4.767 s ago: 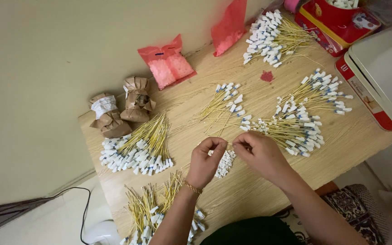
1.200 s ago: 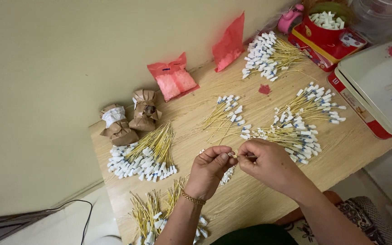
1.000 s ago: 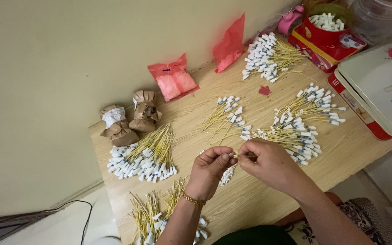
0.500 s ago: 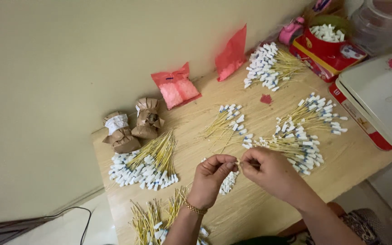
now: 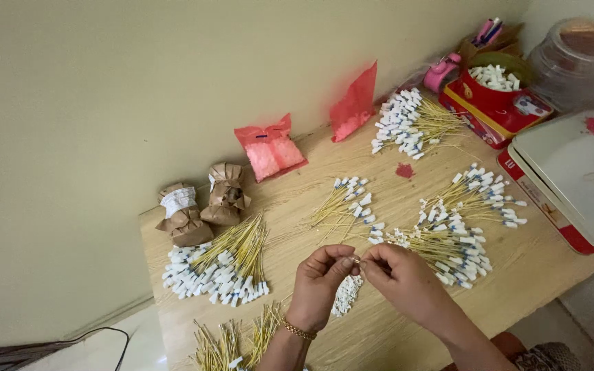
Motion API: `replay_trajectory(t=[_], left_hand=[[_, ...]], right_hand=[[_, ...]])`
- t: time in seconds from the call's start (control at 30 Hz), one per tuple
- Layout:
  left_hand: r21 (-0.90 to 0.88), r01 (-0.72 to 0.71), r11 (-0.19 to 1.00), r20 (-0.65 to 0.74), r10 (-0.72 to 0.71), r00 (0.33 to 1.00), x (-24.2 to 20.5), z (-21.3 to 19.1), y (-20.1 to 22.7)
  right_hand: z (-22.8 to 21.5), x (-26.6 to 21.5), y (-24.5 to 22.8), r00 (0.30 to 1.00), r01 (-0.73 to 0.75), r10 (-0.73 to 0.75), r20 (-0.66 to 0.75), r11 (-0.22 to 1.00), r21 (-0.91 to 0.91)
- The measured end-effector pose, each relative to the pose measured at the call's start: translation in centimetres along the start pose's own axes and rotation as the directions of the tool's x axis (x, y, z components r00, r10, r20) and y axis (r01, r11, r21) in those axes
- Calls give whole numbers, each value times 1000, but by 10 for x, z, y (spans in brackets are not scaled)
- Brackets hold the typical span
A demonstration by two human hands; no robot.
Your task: Assembling small white decorative pieces onto thin wire stems at a desk.
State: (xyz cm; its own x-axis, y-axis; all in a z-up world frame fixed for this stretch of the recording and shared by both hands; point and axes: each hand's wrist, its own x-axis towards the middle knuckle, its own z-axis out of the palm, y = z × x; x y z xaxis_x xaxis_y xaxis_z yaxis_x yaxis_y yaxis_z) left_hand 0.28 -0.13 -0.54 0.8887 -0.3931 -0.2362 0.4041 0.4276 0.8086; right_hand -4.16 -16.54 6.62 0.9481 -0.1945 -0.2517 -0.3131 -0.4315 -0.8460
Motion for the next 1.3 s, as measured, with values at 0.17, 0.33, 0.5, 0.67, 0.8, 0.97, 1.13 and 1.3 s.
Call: replay_trajectory(t=[0.17, 0.33, 0.5, 0.67, 0.8, 0.97, 1.13, 1.3], left_hand=[[86, -2, 996, -12, 3, 1000, 0, 3, 4], [64, -49, 997, -3, 49, 999, 5, 0, -9], [89, -27, 996, -33, 30, 999, 7, -4, -12], [78, 15, 997, -76, -9, 997, 8, -14, -30], [94, 48, 994, -99, -38, 994, 12, -24, -27], [187, 170, 968, -154, -142, 978, 4, -23, -31], [185, 246, 952, -184, -212, 960, 3, -25, -40], [464, 317, 827, -241, -226, 944, 19, -46, -41]], right_hand=[[0, 3, 1, 999, -33, 33, -10, 999, -43], [6, 7, 8, 999, 25, -26, -39, 999, -39], [8, 14, 4, 997, -81, 82, -5, 981, -177], [18, 23, 18, 1000, -19, 19, -6, 977, -212], [19, 27, 20, 997, -71, 73, 23, 995, -65], [29, 32, 35, 982, -132, 153, 107, 974, -183], [37, 37, 57, 975, -122, 167, 148, 954, -275], [22, 73, 132, 969, -174, 243, 40, 790, -588]])
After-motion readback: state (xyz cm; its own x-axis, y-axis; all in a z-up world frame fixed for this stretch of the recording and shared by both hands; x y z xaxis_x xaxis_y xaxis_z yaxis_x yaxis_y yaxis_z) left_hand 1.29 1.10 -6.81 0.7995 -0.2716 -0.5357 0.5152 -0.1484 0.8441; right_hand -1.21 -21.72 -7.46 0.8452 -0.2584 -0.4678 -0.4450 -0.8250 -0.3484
